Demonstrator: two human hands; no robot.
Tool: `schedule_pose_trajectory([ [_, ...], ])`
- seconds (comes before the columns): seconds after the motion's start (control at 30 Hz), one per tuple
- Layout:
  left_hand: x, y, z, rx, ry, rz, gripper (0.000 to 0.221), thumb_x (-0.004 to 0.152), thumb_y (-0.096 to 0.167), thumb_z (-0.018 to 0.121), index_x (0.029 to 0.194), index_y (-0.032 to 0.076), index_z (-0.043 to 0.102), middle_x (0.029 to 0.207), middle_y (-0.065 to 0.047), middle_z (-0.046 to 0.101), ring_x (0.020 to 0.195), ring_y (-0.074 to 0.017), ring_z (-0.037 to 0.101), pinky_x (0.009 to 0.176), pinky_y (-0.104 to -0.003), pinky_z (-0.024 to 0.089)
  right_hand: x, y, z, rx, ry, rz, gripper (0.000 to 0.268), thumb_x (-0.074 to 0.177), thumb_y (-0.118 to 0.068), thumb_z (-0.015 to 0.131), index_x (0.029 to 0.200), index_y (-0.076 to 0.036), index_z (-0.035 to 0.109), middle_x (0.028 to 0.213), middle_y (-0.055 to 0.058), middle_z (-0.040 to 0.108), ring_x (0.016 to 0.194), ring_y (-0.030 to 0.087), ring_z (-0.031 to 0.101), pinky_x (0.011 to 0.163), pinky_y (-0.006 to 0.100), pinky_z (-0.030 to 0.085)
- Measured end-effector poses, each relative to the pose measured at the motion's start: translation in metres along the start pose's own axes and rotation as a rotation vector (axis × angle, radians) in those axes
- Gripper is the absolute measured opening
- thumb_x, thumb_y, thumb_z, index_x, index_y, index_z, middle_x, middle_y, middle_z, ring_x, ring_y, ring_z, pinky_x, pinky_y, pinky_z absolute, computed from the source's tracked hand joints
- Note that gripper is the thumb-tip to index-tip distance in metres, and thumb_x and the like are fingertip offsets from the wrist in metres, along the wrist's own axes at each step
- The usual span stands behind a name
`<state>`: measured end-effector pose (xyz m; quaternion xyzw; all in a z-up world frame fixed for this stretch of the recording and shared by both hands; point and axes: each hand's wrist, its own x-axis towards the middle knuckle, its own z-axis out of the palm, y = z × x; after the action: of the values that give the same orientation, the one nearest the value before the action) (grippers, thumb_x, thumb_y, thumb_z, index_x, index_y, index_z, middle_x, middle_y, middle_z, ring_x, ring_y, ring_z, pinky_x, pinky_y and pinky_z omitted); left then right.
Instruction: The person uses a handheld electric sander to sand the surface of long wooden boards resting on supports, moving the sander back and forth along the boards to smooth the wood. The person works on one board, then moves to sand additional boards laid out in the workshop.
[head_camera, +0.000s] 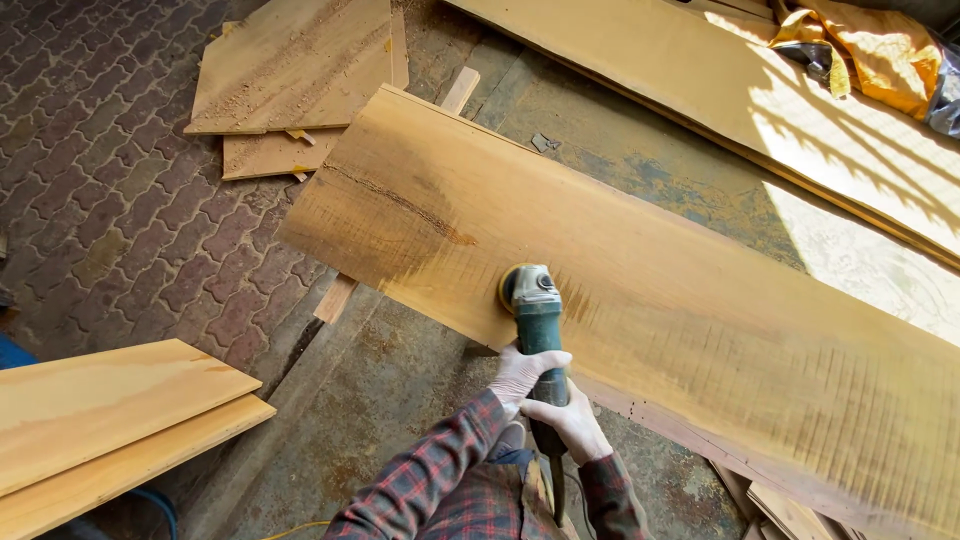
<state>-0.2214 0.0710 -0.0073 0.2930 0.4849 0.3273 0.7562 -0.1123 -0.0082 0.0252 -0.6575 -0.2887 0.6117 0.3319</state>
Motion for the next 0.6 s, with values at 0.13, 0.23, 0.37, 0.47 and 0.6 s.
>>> schedule_pose_trajectory([
  [0.13,0.007,0.027,-0.023,-0.081,0.075,0.002,0.034,0.068,0.017,0.087,0.094,0.005,0.068,0.081,-0.004,0.070,0.067,-0.0161,0.068,0.064,-0.034,0.058,0.023,-0.028,0.020,-0.033,-0.059,0.018,0.059,0.065,-0.027,0.086,0.113,-0.001,0.065,0.095,0.007,0.072,0.080,0.016,0.069,0.074,0.032,0.057],
  [0.23,0.005,0.041,-0.021,-0.124,0.111,0.003,0.035,0.067,0.017,0.087,0.094,0.005,0.067,0.081,-0.005,0.070,0.067,-0.0162,0.068,0.065,-0.034,0.058,0.030,-0.031,0.019,-0.036,-0.098,0.021,0.062,0.064,-0.027,0.087,0.115,-0.001,0.063,0.096,0.008,0.071,0.081,0.016,0.068,0.075,0.032,0.058],
  [0.37,0.012,0.023,-0.001,-0.115,0.063,-0.001,0.037,0.068,0.018,0.087,0.096,0.004,0.067,0.083,-0.005,0.070,0.068,-0.0162,0.068,0.066,-0.034,0.058,0.022,-0.021,-0.002,-0.041,-0.058,0.044,0.062,0.065,-0.025,0.087,0.116,-0.002,0.061,0.096,0.008,0.070,0.080,0.016,0.068,0.074,0.032,0.058],
  [0.47,0.016,-0.002,0.028,-0.035,-0.066,-0.025,0.040,0.067,0.020,0.088,0.098,0.004,0.067,0.086,-0.004,0.070,0.072,-0.0151,0.067,0.068,-0.033,0.058,0.003,0.004,-0.024,0.042,0.081,0.070,0.054,0.067,-0.022,0.085,0.112,0.000,0.063,0.090,0.009,0.070,0.074,0.017,0.067,0.067,0.033,0.056],
  [0.6,0.013,-0.009,0.075,0.191,-0.210,-0.120,0.050,0.062,0.025,0.089,0.102,0.006,0.068,0.091,-0.005,0.072,0.077,-0.0155,0.069,0.073,-0.032,0.059,-0.026,0.022,-0.044,0.288,0.308,0.123,0.038,0.072,-0.017,0.076,0.103,0.003,0.065,0.076,0.013,0.069,0.060,0.023,0.064,0.054,0.037,0.052],
])
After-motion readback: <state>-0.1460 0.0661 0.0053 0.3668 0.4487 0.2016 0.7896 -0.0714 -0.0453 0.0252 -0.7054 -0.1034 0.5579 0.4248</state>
